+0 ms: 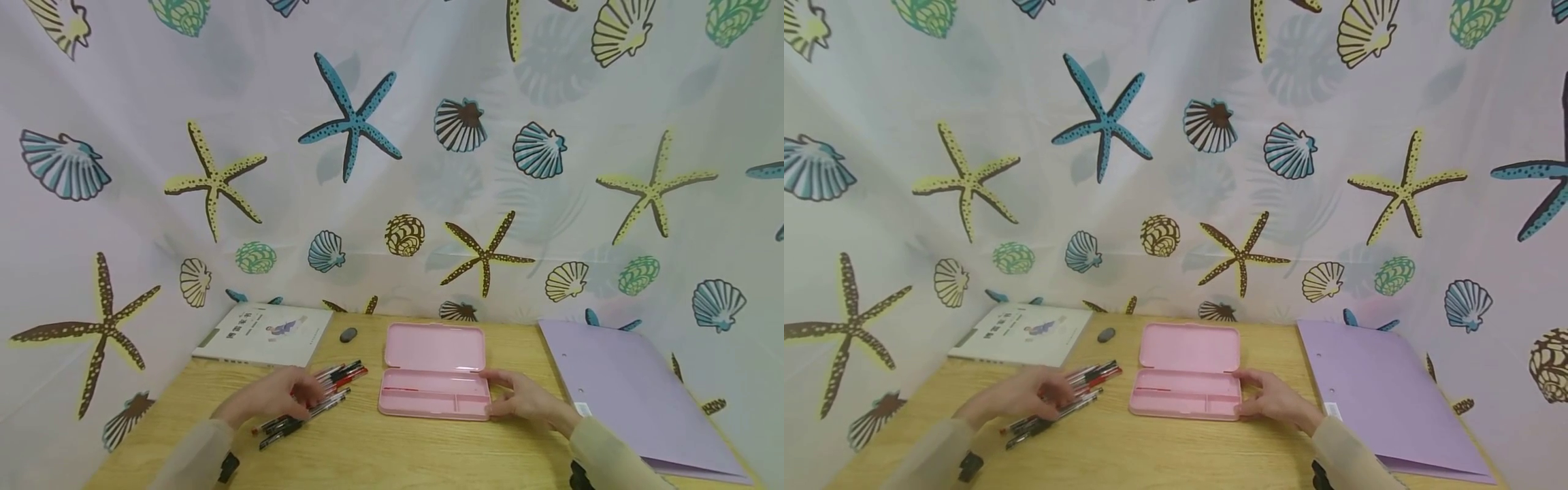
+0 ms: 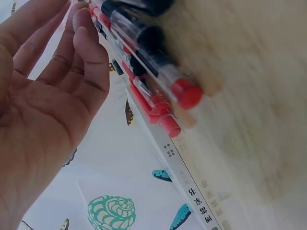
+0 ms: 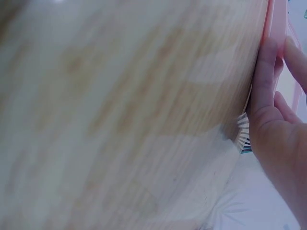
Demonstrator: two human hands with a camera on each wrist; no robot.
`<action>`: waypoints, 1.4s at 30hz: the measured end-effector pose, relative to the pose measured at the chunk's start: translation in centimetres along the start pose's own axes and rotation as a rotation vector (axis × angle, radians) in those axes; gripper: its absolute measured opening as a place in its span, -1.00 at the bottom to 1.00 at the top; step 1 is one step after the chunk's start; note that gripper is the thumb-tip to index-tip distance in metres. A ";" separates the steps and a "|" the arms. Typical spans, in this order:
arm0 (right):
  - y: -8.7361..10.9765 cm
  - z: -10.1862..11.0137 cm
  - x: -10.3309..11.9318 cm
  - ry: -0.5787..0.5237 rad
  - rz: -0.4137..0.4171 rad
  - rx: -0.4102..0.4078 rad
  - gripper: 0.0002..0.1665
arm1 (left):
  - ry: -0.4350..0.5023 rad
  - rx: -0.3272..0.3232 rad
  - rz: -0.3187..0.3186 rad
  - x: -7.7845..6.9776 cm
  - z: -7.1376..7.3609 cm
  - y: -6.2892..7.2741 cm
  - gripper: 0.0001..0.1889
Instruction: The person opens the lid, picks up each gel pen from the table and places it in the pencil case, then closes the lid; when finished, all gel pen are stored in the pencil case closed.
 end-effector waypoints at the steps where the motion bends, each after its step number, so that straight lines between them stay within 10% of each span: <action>1: 0.0 0.0 0.0 -0.004 -0.004 0.001 -0.12 | 0.004 0.002 -0.003 0.1 0.0 0.1 -0.74; 21: 0.1 0.0 0.1 -0.009 0.026 0.021 -0.14 | -0.019 0.057 -0.047 0.2 -1.1 0.3 -0.73; 42: 0.0 0.1 -0.2 0.007 0.049 0.010 -0.14 | -0.072 -0.054 0.018 -0.5 -1.1 -1.5 -0.75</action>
Point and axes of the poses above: each hand's wrist, its own y-axis away from the middle knuckle, its own z-axis out of the back of the hand, x = y × z, the point moved 2 cm from there along -y, towards the middle knuckle, and after that the axes turned 2 degrees about y, right-handed, at the moved point
